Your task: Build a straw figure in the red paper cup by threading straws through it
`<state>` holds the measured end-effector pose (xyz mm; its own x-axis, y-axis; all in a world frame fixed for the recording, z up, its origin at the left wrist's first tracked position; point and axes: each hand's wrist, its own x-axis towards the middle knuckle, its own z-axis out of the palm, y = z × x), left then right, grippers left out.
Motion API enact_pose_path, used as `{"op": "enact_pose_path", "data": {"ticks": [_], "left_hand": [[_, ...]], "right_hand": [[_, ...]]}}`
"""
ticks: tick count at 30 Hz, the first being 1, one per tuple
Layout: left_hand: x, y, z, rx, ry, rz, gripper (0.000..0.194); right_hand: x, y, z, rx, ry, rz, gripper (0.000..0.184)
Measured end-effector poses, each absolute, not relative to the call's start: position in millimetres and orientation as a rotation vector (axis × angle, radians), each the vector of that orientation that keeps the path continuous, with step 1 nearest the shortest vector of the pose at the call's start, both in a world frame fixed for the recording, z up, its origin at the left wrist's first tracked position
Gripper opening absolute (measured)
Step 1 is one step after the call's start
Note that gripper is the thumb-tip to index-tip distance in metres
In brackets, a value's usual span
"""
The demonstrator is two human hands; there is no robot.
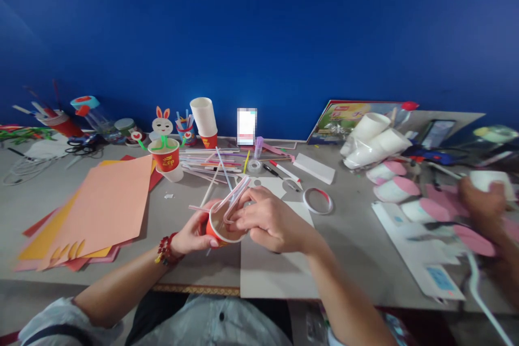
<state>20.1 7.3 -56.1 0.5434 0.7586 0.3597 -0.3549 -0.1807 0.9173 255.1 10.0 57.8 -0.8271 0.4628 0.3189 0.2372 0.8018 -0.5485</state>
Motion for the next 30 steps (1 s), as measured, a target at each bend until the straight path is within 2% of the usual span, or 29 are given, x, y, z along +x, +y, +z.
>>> {"op": "enact_pose_path", "data": {"ticks": [12, 23, 30], "left_hand": [[20.5, 8.7, -52.3, 1.348, 0.369, 1.046, 0.071], [20.0, 8.2, -50.7, 1.389, 0.423, 1.074, 0.064], [20.9, 8.2, -52.4, 1.412, 0.42, 1.08, 0.067]], "right_hand": [[252.9, 9.7, 52.3, -0.538, -2.535, 0.678, 0.049], [254.5, 12.5, 54.5, -0.498, -2.456, 0.736, 0.04], [252.9, 11.8, 56.7, -0.515, -2.463, 0.708, 0.029]]}}
